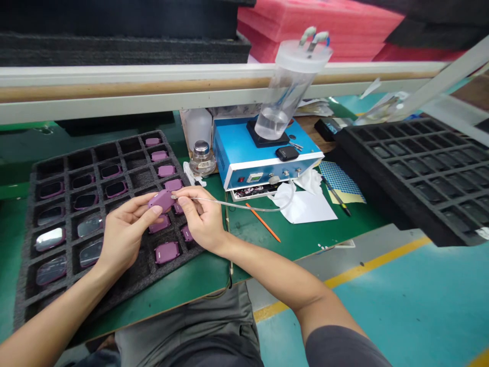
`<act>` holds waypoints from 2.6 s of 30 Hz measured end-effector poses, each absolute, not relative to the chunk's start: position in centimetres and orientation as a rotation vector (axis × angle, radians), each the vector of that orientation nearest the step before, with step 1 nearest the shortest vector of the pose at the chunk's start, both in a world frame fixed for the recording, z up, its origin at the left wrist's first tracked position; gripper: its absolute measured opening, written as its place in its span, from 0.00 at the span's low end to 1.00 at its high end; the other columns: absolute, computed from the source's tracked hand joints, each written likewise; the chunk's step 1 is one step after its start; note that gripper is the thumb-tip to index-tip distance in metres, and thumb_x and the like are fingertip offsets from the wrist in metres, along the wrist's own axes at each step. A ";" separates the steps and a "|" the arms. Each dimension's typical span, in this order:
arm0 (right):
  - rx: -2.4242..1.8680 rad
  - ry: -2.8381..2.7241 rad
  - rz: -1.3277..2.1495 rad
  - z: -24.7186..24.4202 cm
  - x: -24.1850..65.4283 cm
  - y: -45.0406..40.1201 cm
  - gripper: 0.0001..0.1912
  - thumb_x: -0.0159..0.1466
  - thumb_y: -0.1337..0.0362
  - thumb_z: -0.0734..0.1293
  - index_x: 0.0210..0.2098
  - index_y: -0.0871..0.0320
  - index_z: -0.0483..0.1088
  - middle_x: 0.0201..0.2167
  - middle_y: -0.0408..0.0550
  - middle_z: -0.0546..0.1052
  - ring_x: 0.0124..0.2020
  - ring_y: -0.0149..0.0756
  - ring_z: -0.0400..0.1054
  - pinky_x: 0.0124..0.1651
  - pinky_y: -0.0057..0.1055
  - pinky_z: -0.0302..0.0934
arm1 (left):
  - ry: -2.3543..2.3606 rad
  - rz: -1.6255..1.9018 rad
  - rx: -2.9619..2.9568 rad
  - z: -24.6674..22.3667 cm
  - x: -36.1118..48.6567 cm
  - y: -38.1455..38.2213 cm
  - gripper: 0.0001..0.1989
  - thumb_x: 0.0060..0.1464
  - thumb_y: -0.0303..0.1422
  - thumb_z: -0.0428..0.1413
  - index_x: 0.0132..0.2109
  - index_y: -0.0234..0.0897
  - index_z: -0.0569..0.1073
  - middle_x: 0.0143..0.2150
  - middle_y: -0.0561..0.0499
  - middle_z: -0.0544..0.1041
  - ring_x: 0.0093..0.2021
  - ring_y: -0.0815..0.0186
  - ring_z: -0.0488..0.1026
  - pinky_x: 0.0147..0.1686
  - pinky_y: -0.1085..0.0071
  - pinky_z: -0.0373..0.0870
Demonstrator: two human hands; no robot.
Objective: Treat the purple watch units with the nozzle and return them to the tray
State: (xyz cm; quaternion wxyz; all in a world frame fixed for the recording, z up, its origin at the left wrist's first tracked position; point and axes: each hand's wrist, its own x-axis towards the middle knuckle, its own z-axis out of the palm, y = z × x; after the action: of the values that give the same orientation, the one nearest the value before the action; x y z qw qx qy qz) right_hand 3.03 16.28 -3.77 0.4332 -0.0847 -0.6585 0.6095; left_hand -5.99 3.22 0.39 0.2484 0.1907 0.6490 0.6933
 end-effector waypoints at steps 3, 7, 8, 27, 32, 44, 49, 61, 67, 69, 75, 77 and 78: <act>-0.216 -1.651 1.513 -3.8 3.0 16.3 0.10 0.70 0.56 0.66 0.42 0.54 0.76 0.43 0.50 0.79 0.46 0.37 0.77 0.49 0.36 0.77 | 1.772 1.885 0.512 0.4 -6.0 3.2 0.24 0.45 0.40 0.72 0.49 0.37 0.81 0.46 0.44 0.85 0.42 0.61 0.82 0.37 0.72 0.78; -0.214 -1.651 1.500 -3.9 3.0 16.3 0.10 0.70 0.56 0.66 0.42 0.54 0.76 0.43 0.49 0.79 0.45 0.37 0.77 0.49 0.36 0.77 | 1.782 1.878 0.509 0.3 -6.1 3.2 0.25 0.44 0.41 0.72 0.49 0.36 0.81 0.45 0.44 0.85 0.41 0.60 0.82 0.37 0.71 0.78; -0.213 -1.651 1.500 -3.9 3.0 16.3 0.10 0.70 0.56 0.66 0.42 0.54 0.76 0.43 0.49 0.79 0.46 0.37 0.77 0.49 0.36 0.77 | 1.783 1.877 0.511 0.3 -6.1 3.2 0.25 0.44 0.41 0.72 0.49 0.36 0.81 0.44 0.44 0.85 0.41 0.60 0.82 0.37 0.71 0.78; -0.184 -1.614 1.527 -4.0 2.9 16.3 0.08 0.70 0.60 0.66 0.42 0.55 0.77 0.43 0.49 0.79 0.45 0.36 0.77 0.49 0.36 0.76 | 1.758 1.882 0.508 0.4 -6.1 3.2 0.25 0.44 0.40 0.72 0.49 0.35 0.81 0.44 0.44 0.85 0.41 0.61 0.81 0.37 0.72 0.78; -0.177 -1.631 1.518 -3.9 3.0 16.2 0.07 0.70 0.61 0.66 0.42 0.54 0.77 0.43 0.50 0.79 0.45 0.37 0.77 0.48 0.36 0.76 | 1.768 1.889 0.511 0.0 -5.9 3.3 0.24 0.45 0.39 0.72 0.49 0.36 0.81 0.44 0.45 0.85 0.40 0.63 0.81 0.37 0.72 0.79; -0.200 -1.639 1.484 -4.6 4.0 15.9 0.08 0.69 0.59 0.67 0.41 0.54 0.77 0.43 0.50 0.79 0.47 0.41 0.76 0.46 0.40 0.76 | 2.469 1.501 0.932 0.8 -13.6 1.9 0.13 0.52 0.30 0.60 0.46 0.35 0.76 0.36 0.51 0.77 0.36 0.66 0.74 0.40 0.68 0.72; -0.241 -1.671 1.446 -4.8 4.2 15.9 0.09 0.69 0.57 0.67 0.41 0.55 0.77 0.41 0.49 0.79 0.45 0.39 0.76 0.45 0.38 0.77 | 2.770 1.041 1.064 -1.6 -16.3 4.4 0.11 0.57 0.29 0.55 0.47 0.36 0.76 0.39 0.48 0.79 0.39 0.62 0.75 0.46 0.64 0.71; -0.274 -1.697 1.489 -4.3 4.4 15.6 0.10 0.69 0.56 0.68 0.41 0.55 0.77 0.39 0.48 0.80 0.39 0.36 0.78 0.39 0.33 0.77 | 2.807 0.337 1.350 2.2 -13.6 -3.9 0.15 0.61 0.35 0.55 0.49 0.38 0.81 0.50 0.45 0.83 0.51 0.52 0.79 0.51 0.60 0.71; -0.295 -1.670 1.505 -4.0 4.5 15.3 0.09 0.68 0.57 0.68 0.39 0.56 0.76 0.36 0.47 0.80 0.38 0.35 0.79 0.37 0.29 0.77 | 2.802 -0.221 1.461 1.9 -13.2 -3.0 0.17 0.62 0.36 0.55 0.54 0.38 0.79 0.45 0.38 0.83 0.48 0.46 0.80 0.48 0.55 0.70; -0.300 -1.663 1.509 -4.0 4.5 15.3 0.09 0.68 0.57 0.68 0.40 0.56 0.76 0.36 0.46 0.80 0.38 0.34 0.79 0.37 0.29 0.78 | 2.795 -0.161 1.502 2.3 -13.3 -2.2 0.14 0.61 0.33 0.54 0.48 0.36 0.81 0.42 0.38 0.83 0.47 0.47 0.79 0.48 0.55 0.69; -0.265 -1.620 1.462 -4.2 4.2 15.4 0.09 0.69 0.56 0.67 0.41 0.55 0.75 0.38 0.47 0.79 0.39 0.35 0.78 0.45 0.36 0.78 | 2.430 1.142 1.201 2.7 -10.1 1.5 0.12 0.55 0.37 0.60 0.43 0.34 0.80 0.37 0.46 0.83 0.36 0.61 0.78 0.37 0.66 0.72; -0.256 -1.596 1.439 -4.2 4.1 15.5 0.09 0.70 0.57 0.66 0.41 0.54 0.75 0.39 0.48 0.79 0.41 0.37 0.78 0.48 0.39 0.78 | 2.182 1.399 1.041 2.0 -8.8 2.9 0.15 0.52 0.36 0.63 0.45 0.32 0.79 0.36 0.47 0.82 0.34 0.63 0.79 0.36 0.68 0.73; -0.252 -1.588 1.434 -4.3 4.0 15.6 0.09 0.70 0.57 0.66 0.41 0.54 0.75 0.40 0.48 0.80 0.43 0.38 0.78 0.49 0.40 0.77 | 2.082 1.489 0.971 1.6 -8.3 3.4 0.16 0.50 0.35 0.63 0.46 0.32 0.78 0.36 0.47 0.83 0.35 0.63 0.79 0.37 0.68 0.74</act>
State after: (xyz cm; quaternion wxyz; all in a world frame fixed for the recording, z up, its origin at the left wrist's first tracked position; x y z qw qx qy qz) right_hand 4.01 15.59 -4.26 0.4737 -0.1030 -0.6492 0.5861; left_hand -8.26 3.42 1.61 0.2008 0.3474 0.7450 0.5329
